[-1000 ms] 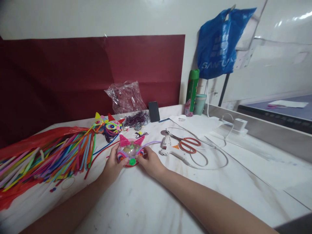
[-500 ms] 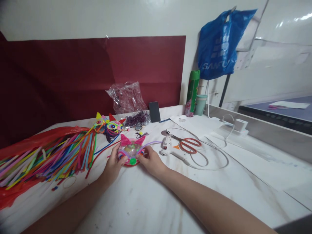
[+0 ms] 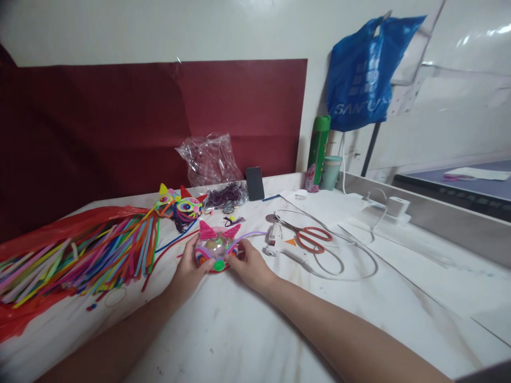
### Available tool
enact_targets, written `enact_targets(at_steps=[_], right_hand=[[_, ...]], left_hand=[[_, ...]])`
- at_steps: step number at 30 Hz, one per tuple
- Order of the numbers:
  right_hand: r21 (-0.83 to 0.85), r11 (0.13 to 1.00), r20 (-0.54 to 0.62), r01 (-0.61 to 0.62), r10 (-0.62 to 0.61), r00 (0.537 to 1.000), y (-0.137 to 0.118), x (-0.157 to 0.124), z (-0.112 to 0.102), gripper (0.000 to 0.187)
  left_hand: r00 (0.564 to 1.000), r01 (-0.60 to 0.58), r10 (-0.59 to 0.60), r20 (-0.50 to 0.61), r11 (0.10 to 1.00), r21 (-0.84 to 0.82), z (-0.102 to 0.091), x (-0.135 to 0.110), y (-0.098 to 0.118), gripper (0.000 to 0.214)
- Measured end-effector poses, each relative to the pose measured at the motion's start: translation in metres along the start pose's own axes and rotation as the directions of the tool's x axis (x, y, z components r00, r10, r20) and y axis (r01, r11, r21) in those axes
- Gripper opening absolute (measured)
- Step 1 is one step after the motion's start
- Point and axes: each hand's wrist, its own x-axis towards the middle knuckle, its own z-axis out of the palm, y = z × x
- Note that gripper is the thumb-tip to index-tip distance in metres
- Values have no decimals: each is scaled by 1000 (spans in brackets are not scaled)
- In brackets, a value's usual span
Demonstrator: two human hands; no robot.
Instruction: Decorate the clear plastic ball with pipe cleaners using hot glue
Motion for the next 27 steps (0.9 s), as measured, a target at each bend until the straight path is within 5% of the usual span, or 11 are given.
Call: enact_targets(at_steps=[17, 21, 27], right_hand=[[97, 995, 60, 21, -27, 998, 1, -4, 2, 36], [39, 998, 42, 40, -42, 998, -7, -5, 2, 36], [-23, 998, -18, 62, -62, 998, -13, -7, 2, 36]], left_hand=[[997, -57, 58, -47, 998, 35, 4, -8, 4, 94], [998, -7, 3, -65, 998, -65, 4, -6, 3, 89], [995, 90, -77, 69, 975, -204, 0, -2, 9, 81]])
